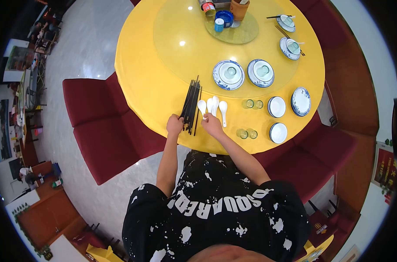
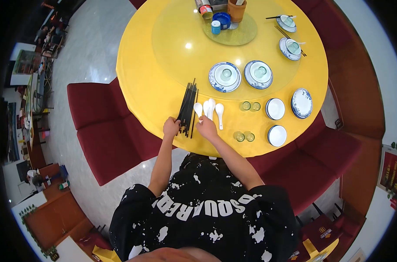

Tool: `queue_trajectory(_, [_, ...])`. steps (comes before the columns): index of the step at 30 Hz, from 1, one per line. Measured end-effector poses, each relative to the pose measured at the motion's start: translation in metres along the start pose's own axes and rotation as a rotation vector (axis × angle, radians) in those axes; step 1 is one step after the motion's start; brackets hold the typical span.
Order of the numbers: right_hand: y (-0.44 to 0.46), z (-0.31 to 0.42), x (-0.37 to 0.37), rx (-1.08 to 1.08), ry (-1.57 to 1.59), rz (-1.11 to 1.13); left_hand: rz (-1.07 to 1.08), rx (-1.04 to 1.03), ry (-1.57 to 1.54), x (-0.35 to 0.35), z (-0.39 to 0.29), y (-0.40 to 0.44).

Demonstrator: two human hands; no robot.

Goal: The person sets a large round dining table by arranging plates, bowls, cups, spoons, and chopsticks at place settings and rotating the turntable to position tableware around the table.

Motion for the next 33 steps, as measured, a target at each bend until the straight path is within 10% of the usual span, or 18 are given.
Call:
queue_trajectory(9, [-0.023,0.02,0.001,0.058,-0.225,-0.381,0.092,-0.135,-0.02,-0.005,0.002,0.013])
queue_trajectory(19, [-0.03,0.012,-0.071,-0.009,-0.225,-0.006,0.314,-0.13,0.083,-0.014,-0.002,0.013])
queue_trajectory(33, [-0.026,0.01,-0.057,-0.076,-0.293,-0.189,0.234,-0.044,-0.271,-0.013,0.018,0.007])
Point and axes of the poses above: each hand's wrist, its own y-axis towards the middle knuckle, its own x-axis out of the back of the hand, z = x × y, the point moved 10 cm from there along y, towards the middle knuckle, and after that the axes turned 12 degrees about -z, right-handed, at the moved point
